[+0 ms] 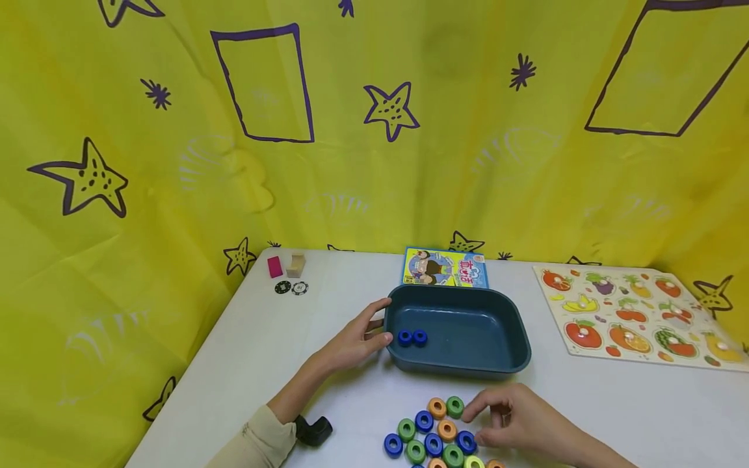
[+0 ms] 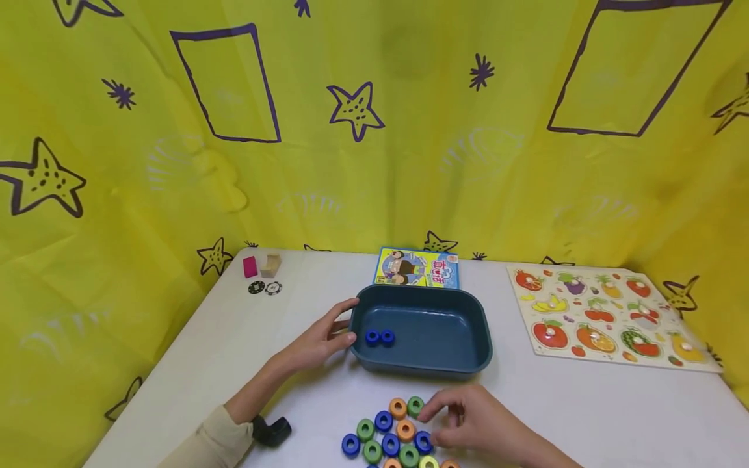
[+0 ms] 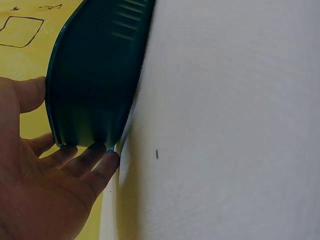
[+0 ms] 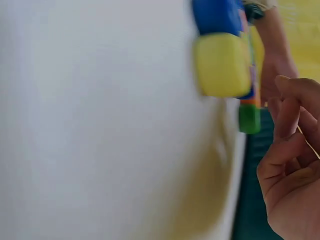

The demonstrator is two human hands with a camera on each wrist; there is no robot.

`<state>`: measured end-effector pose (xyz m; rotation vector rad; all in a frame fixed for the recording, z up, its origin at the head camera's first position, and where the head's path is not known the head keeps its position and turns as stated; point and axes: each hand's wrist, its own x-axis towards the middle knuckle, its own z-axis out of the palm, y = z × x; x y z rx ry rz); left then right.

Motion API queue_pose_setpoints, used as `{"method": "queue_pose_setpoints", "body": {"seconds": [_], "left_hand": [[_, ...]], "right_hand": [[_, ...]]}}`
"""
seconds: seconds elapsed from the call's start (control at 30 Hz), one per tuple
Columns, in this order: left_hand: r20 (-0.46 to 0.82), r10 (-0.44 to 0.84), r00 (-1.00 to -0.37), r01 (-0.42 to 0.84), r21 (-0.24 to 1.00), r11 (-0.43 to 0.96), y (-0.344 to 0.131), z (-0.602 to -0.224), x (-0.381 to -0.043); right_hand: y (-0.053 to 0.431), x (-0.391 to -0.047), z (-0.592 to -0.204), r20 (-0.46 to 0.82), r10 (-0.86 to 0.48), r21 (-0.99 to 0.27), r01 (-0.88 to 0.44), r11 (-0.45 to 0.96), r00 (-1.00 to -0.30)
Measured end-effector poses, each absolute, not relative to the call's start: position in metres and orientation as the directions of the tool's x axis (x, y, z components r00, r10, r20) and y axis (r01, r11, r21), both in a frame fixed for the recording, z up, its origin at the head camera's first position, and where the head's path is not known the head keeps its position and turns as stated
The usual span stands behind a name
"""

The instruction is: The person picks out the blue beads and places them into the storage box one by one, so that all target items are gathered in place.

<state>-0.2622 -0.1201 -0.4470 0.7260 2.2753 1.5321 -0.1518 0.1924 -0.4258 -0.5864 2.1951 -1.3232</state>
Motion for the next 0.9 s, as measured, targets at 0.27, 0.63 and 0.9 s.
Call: {"method": "queue_pose_setpoints", "body": {"seconds": [0.27, 0.63, 0.9], "left_hand": [[0.008, 0.541, -0.841, 0.216, 0.922, 0.321, -0.120, -0.445, -0.261], [0.024, 0.549, -0.835, 0.230, 0.923, 0.309, -0.120, -0.447, -0.261], [0.030, 0.549, -0.835, 0.235, 0.922, 0.307, -0.120, -0.449, -0.260]], "right_hand": [[0.194, -0.146, -0.446, -0.278, -0.616, -0.928, 0.041, 0.370, -0.737], [0.194, -0.145, -0.441, -0.271, -0.608, -0.919, 0.013, 0.394, -0.746], [0.199, -0.166, -0.390, -0.039, -0.597, -0.877, -0.259, 0.404, -0.801]]}}
